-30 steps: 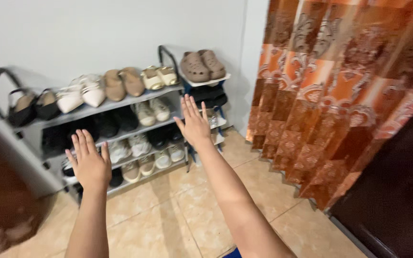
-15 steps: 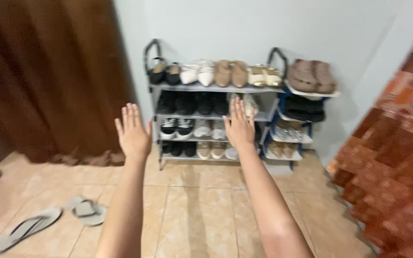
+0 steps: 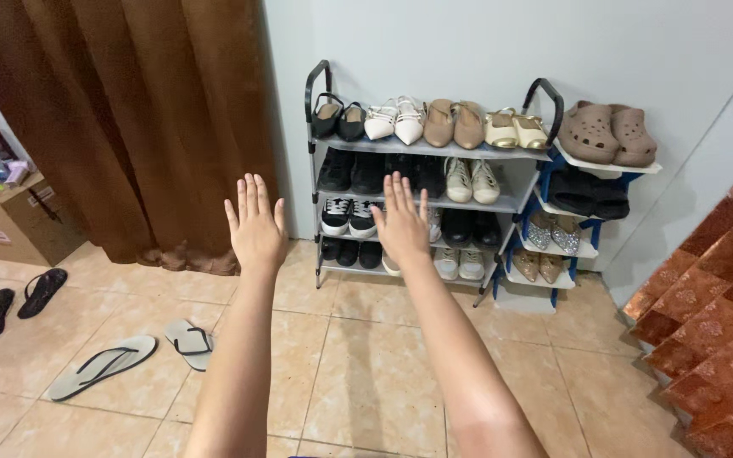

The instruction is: The person organizes various shoes on a multi-tiered shoe rack. They pick up pairs of shoes from the floor, including heels, flats, sneakers, and sandals, and place them neatly on the shelves.

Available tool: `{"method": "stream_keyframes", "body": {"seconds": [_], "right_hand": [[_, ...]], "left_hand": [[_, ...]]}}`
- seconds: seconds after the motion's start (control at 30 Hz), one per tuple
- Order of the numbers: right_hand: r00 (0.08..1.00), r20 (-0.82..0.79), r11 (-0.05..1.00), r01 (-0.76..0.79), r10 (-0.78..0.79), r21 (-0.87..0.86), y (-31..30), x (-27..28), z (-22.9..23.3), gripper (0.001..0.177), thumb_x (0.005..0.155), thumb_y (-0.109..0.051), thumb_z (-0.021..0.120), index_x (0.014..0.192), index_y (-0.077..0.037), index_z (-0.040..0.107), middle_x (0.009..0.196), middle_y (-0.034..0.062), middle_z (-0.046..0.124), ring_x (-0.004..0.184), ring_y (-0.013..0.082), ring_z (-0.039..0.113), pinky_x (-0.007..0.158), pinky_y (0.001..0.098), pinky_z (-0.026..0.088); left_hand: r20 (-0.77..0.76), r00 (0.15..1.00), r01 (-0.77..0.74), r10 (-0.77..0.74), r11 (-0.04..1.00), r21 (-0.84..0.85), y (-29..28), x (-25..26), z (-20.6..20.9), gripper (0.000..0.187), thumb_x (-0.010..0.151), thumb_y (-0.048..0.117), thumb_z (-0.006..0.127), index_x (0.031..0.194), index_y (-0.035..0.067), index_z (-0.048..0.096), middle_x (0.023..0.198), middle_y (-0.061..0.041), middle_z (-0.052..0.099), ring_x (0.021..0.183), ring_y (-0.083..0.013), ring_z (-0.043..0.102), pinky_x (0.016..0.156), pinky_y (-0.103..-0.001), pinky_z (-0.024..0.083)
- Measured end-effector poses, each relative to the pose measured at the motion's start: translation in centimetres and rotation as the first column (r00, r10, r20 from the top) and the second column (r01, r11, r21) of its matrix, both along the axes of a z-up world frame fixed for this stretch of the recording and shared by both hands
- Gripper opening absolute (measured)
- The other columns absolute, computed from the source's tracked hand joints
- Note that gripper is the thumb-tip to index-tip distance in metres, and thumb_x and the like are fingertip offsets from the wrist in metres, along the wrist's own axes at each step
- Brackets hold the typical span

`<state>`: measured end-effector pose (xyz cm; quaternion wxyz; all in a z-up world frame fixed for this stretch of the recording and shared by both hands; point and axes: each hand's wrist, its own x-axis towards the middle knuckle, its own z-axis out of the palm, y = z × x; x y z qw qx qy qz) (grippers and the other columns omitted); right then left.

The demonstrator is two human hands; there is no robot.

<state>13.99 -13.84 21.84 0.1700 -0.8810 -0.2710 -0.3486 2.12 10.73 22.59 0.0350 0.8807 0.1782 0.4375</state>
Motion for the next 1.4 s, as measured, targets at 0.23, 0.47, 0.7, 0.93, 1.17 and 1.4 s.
{"method": "stream_keyframes", "body": {"seconds": [0.23, 0.47, 0.7, 0.93, 1.17, 1.4], "right_hand": [[1.000, 0.016, 1.000, -0.005, 0.005, -0.002, -1.1, -1.0, 0.6, 0.073, 0.103, -0.047, 0.048, 0.162, -0.010, 0.027, 0.168, 0.0076, 0.028, 0.155, 0.0215, 0.027, 0.126, 0.0520, 0.013], [0.995, 0.032, 0.996, 0.093, -0.093, 0.008, -7.3, 0.8, 0.5, 0.071, 0.106, -0.048, 0.046, 0.163, -0.011, 0.026, 0.169, 0.0071, 0.028, 0.156, 0.0202, 0.028, 0.128, 0.0497, 0.014], [0.976, 0.086, 0.979, 0.204, -0.201, -0.029, -12.3, 1.2, 0.2, 0.071, 0.104, -0.048, 0.047, 0.162, -0.011, 0.028, 0.168, 0.0087, 0.029, 0.154, 0.0224, 0.028, 0.126, 0.0518, 0.013], [0.979, 0.063, 0.980, 0.197, -0.194, -0.041, -12.4, 1.0, -0.6, 0.071, 0.104, -0.047, 0.046, 0.162, -0.010, 0.029, 0.168, 0.0087, 0.029, 0.154, 0.0215, 0.027, 0.126, 0.0516, 0.012], [0.990, 0.020, 0.988, 0.138, -0.137, -0.064, -10.7, 1.7, -4.1, 0.072, 0.103, -0.047, 0.046, 0.161, -0.009, 0.029, 0.166, 0.0091, 0.031, 0.154, 0.0200, 0.027, 0.124, 0.0508, 0.013], [0.981, -0.101, 0.977, 0.148, -0.164, -0.151, -9.1, 6.5, -11.3, 0.071, 0.103, -0.048, 0.046, 0.161, -0.010, 0.028, 0.168, 0.0066, 0.030, 0.154, 0.0186, 0.026, 0.126, 0.0498, 0.013]], "left_hand": [[-0.008, 0.998, 0.057, -0.057, 0.998, -0.018, -3.1, 0.5, 0.2, 0.066, 0.110, 0.046, 0.030, 0.164, 0.006, 0.026, 0.170, -0.008, 0.026, 0.157, -0.0228, 0.019, 0.127, -0.049, 0.011], [-0.005, 0.995, 0.101, -0.101, 0.995, -0.013, -6.1, 1.7, -0.2, 0.066, 0.111, 0.046, 0.029, 0.164, 0.007, 0.026, 0.170, -0.008, 0.026, 0.158, -0.0219, 0.019, 0.128, -0.048, 0.011], [-0.027, 0.987, 0.160, -0.161, 0.987, -0.030, -9.4, 3.3, -1.1, 0.067, 0.110, 0.048, 0.030, 0.164, 0.008, 0.026, 0.170, -0.008, 0.027, 0.157, -0.0218, 0.020, 0.127, -0.048, 0.010], [-0.030, 0.987, 0.158, -0.159, 0.987, -0.031, -9.7, 3.8, -2.2, 0.066, 0.110, 0.047, 0.031, 0.164, 0.009, 0.027, 0.170, -0.007, 0.029, 0.158, -0.0208, 0.022, 0.128, -0.047, 0.011], [-0.073, 0.989, 0.127, -0.129, 0.992, -0.027, -8.4, 5.6, -6.1, 0.067, 0.109, 0.048, 0.032, 0.162, 0.008, 0.028, 0.169, -0.008, 0.029, 0.157, -0.0215, 0.022, 0.127, -0.047, 0.011], [-0.179, 0.972, 0.130, -0.151, 0.984, -0.125, -6.3, 9.8, -14.1, 0.068, 0.108, 0.049, 0.031, 0.162, 0.008, 0.026, 0.169, -0.006, 0.026, 0.157, -0.0202, 0.019, 0.127, -0.047, 0.010]]}}
